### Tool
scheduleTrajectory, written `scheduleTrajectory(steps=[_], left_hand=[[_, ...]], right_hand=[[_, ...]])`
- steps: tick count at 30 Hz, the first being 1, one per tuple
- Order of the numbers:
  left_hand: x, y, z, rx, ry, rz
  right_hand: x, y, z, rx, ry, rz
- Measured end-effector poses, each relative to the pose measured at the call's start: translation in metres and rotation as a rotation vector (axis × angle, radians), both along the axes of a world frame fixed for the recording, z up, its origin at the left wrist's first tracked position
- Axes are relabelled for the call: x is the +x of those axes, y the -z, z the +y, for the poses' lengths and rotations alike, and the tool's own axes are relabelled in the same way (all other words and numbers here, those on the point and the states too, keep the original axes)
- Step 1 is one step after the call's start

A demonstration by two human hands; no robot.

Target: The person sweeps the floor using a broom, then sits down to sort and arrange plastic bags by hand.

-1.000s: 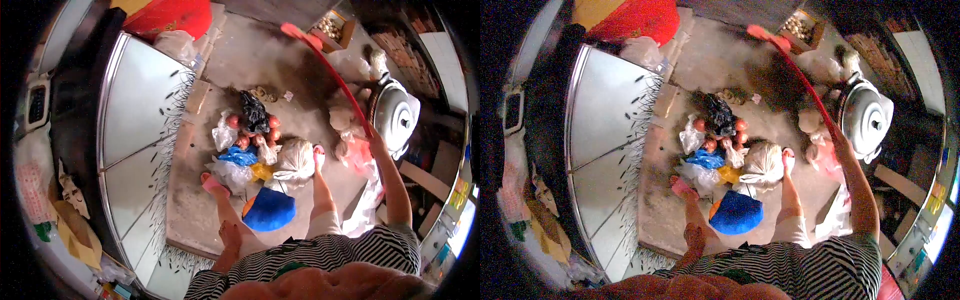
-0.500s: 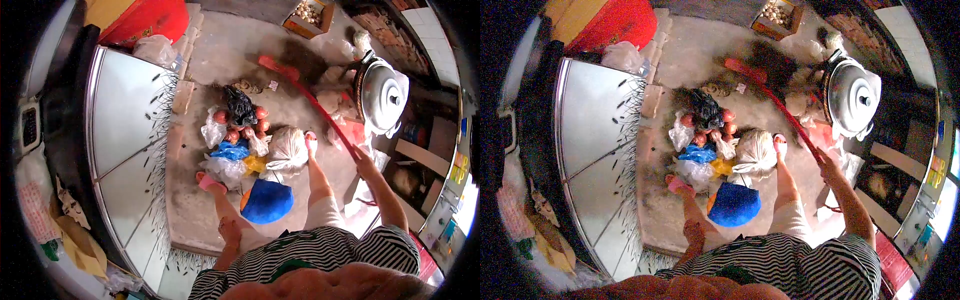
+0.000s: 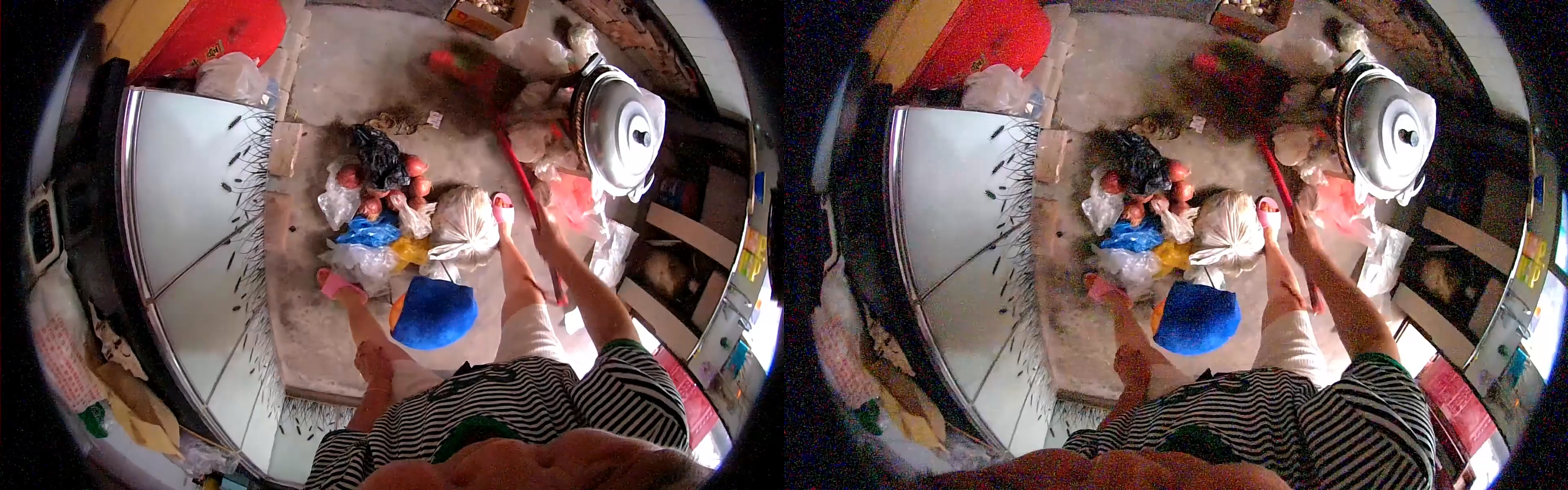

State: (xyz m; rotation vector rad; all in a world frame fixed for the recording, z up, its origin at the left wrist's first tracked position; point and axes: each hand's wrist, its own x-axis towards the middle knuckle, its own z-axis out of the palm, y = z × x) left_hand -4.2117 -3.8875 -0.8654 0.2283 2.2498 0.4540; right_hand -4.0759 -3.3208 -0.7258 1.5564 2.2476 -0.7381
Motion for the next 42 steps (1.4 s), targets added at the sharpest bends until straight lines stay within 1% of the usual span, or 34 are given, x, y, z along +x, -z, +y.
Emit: scheduleTrajectory(steps=[1, 2, 4, 5, 7, 8, 9, 10, 11, 12, 13, 14, 16, 17, 18, 19, 20, 21, 22, 23, 24, 25, 27, 28, 29, 31, 33, 35, 36, 37, 39, 40, 42], left_hand=[[-0.003, -0.004, 0.004, -0.143, 0.233, 0.055], [-0.018, -0.034, 0.026, -0.136, 0.235, 0.043], [-0.055, -0.108, 0.085, -0.124, 0.237, 0.018], [-0.054, -0.107, 0.084, -0.11, 0.204, 0.049], [-0.047, -0.1, 0.081, -0.079, 0.133, 0.112], [-0.033, -0.076, 0.062, 0.038, 0.032, 0.085], [-0.021, -0.053, 0.041, 0.152, -0.065, 0.055], [-0.019, -0.052, 0.038, 0.163, -0.052, 0.074], [-0.019, -0.052, 0.036, 0.173, -0.04, 0.094], [-0.029, -0.073, 0.055, 0.081, 0.079, 0.161], [-0.034, -0.087, 0.066, -0.013, 0.197, 0.229], [-0.03, -0.076, 0.059, -0.06, 0.229, 0.191], [-0.019, -0.044, 0.034, -0.159, 0.295, 0.114], [-0.014, -0.045, 0.031, -0.04, 0.153, 0.086], [-0.012, -0.046, 0.031, 0.081, 0.012, 0.063], [-0.012, -0.045, 0.03, 0.202, -0.126, 0.041], [-0.022, -0.059, 0.044, 0.079, 0.008, 0.038], [-0.041, -0.092, 0.074, -0.047, 0.138, 0.027], [-0.051, -0.113, 0.09, -0.171, 0.265, 0.014], [-0.038, -0.09, 0.071, -0.146, 0.282, 0.068], [-0.017, -0.044, 0.036, -0.12, 0.3, 0.124], [-0.005, -0.021, 0.016, -0.095, 0.313, 0.177], [-0.01, -0.022, 0.017, -0.177, 0.284, 0.087], [-0.014, -0.025, 0.02, -0.217, 0.271, 0.044], [-0.014, -0.028, 0.02, -0.181, 0.27, 0.033], [-0.015, -0.033, 0.02, -0.109, 0.263, 0.017], [-0.016, -0.038, 0.028, -0.119, 0.222, 0.056], [-0.02, -0.053, 0.032, -0.14, 0.201, 0.039], [-0.027, -0.058, 0.038, -0.145, 0.199, 0.013], [-0.032, -0.062, 0.044, -0.15, 0.195, -0.014], [-0.031, -0.065, 0.048, -0.129, 0.153, 0.029], [-0.028, -0.067, 0.048, -0.121, 0.13, 0.052], [-0.023, -0.053, 0.034, -0.129, 0.203, 0.018]], right_hand=[[0.014, -0.024, -0.021, -0.087, 0.017, -0.064], [0.007, -0.068, -0.034, -0.283, 0.131, -0.258], [0.065, -0.099, -0.06, -0.146, -0.066, -0.167], [0.073, -0.124, -0.062, -0.221, 0.024, -0.164], [0.049, -0.192, -0.053, -0.316, 0.195, -0.213], [0.03, -0.217, -0.052, -0.34, 0.277, -0.265], [0.026, -0.221, -0.046, -0.322, 0.317, -0.389], [0.04, -0.212, -0.04, -0.191, 0.144, -0.16], [0.05, -0.187, -0.027, -0.039, 0.009, -0.058], [0.052, -0.16, -0.008, 0.114, -0.127, 0.045], [0.021, -0.144, 0.014, 0.006, 0.027, 0.009], [-0.009, -0.127, 0.036, -0.087, 0.183, -0.034], [-0.053, -0.061, 0.079, -0.067, 0.161, 0.142], [-0.076, -0.029, 0.099, -0.06, 0.146, 0.229], [-0.082, 0.02, 0.114, 0.071, 0.061, 0.16], [-0.099, 0.024, 0.098, -0.035, 0.132, 0.101], [-0.117, 0.027, 0.081, -0.135, 0.201, 0.034], [-0.121, 0.013, 0.056, -0.118, 0.184, 0.058], [-0.116, 0.001, 0.032, -0.101, 0.163, 0.082], [-0.087, -0.001, 0.013, -0.082, 0.051, 0.152], [-0.049, -0.003, -0.003, -0.061, -0.061, 0.223], [-0.016, -0.012, -0.013, -0.072, -0.128, 0.156], [0.015, -0.055, -0.036, -0.184, -0.091, -0.048], [0.015, -0.093, -0.045, -0.28, 0.016, -0.184], [0.039, -0.11, -0.054, -0.192, -0.148, -0.082], [0.02, -0.167, -0.053, -0.3, -0.059, -0.178], [-0.016, -0.22, -0.047, -0.427, 0.1, -0.32], [0.006, -0.235, -0.043, -0.314, -0.081, -0.209], [0.01, -0.237, -0.041, -0.255, -0.168, -0.148], [0.009, -0.227, -0.031, -0.148, -0.287, -0.097], [-0.013, -0.187, 0.003, -0.041, -0.382, 0.044], [-0.031, -0.159, 0.021, -0.04, -0.358, 0.137], [-0.072, -0.099, 0.039, -0.094, -0.268, 0.085]])
